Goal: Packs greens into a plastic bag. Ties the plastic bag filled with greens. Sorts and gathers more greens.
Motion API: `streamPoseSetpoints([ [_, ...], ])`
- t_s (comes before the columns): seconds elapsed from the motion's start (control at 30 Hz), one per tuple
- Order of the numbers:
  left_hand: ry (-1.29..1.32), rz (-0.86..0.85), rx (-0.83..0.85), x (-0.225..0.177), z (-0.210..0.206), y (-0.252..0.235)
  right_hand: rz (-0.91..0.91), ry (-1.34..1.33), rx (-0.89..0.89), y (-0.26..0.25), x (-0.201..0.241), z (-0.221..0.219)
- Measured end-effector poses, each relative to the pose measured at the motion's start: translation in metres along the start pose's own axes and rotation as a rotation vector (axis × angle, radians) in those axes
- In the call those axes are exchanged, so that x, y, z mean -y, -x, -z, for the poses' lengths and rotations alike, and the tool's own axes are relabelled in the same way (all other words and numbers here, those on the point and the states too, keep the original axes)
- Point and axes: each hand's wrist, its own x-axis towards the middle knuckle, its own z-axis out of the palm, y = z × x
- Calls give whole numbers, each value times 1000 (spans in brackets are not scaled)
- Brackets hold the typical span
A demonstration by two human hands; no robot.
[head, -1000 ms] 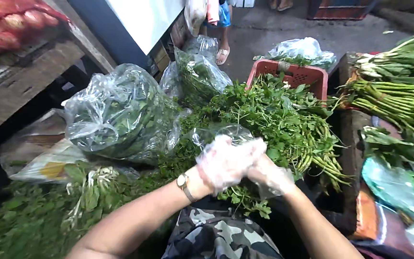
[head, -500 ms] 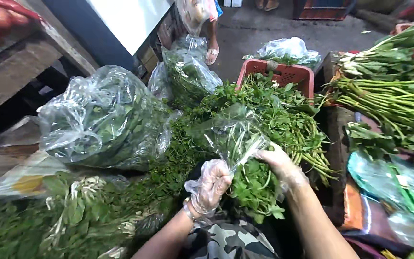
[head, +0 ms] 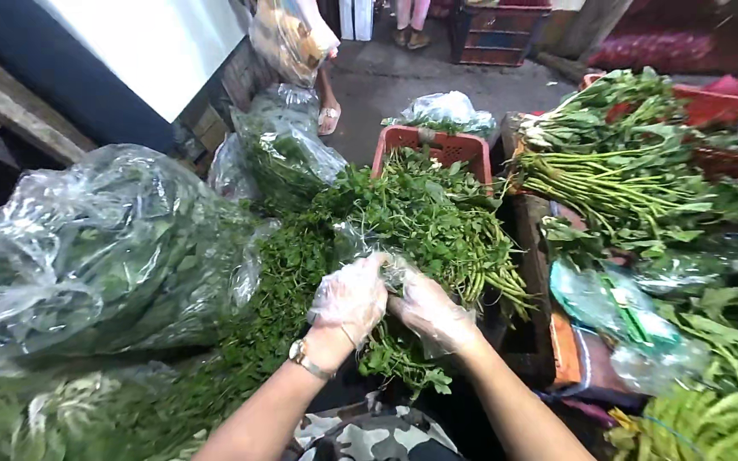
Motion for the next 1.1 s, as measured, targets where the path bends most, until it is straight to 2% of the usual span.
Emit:
streamPoseSetpoints([
  [0.03, -8, -13, -30, -2, 0, -4, -15, 63, 18, 2, 5, 0],
  [0.1, -7, -116, -203, -2, -11, -7, -1, 196, -4, 6, 12, -8],
  [0.17, 26, -310, -349, -4, -31, 1, 140, 237, -209, 8, -1, -30],
  [0.23, 102, -547, -620, 4, -54, 11, 156, 35, -277, 3, -16, -32],
  [0.3, 192, -659, -760, 21, -67, 14, 147, -179, -309, 3, -17, -17],
  [0.33, 254, -659, -741, 33, -70, 13, 141, -285, -270, 5, -15, -8],
  [0.4, 402, -617, -596, 57, -71, 8, 177, -570, -189, 6, -20, 1],
  [0.47, 565, -619, -510, 74, -78, 0, 170, -715, -127, 10, -25, 8],
  [0.6, 886, -619, -368, 80, -90, 1, -13, -732, -157, -7, -17, 0],
  [0.7, 855, -622, -205, 99, -92, 9, -93, -746, -156, -26, -15, -19],
  [0.8, 825, -486, -84, 109, -91, 25, -123, -765, -70, -34, -12, -29],
  [0.9, 771, -343, -207, 114, -98, 30, -221, -805, 80, -27, -5, -36],
  [0.97, 734, -293, -288, 119, -103, 31, -203, -966, 151, -15, -11, -38],
  [1.1, 714, -238, -440, 116, -105, 32, 238, -1372, 240, 3, -44, -47],
])
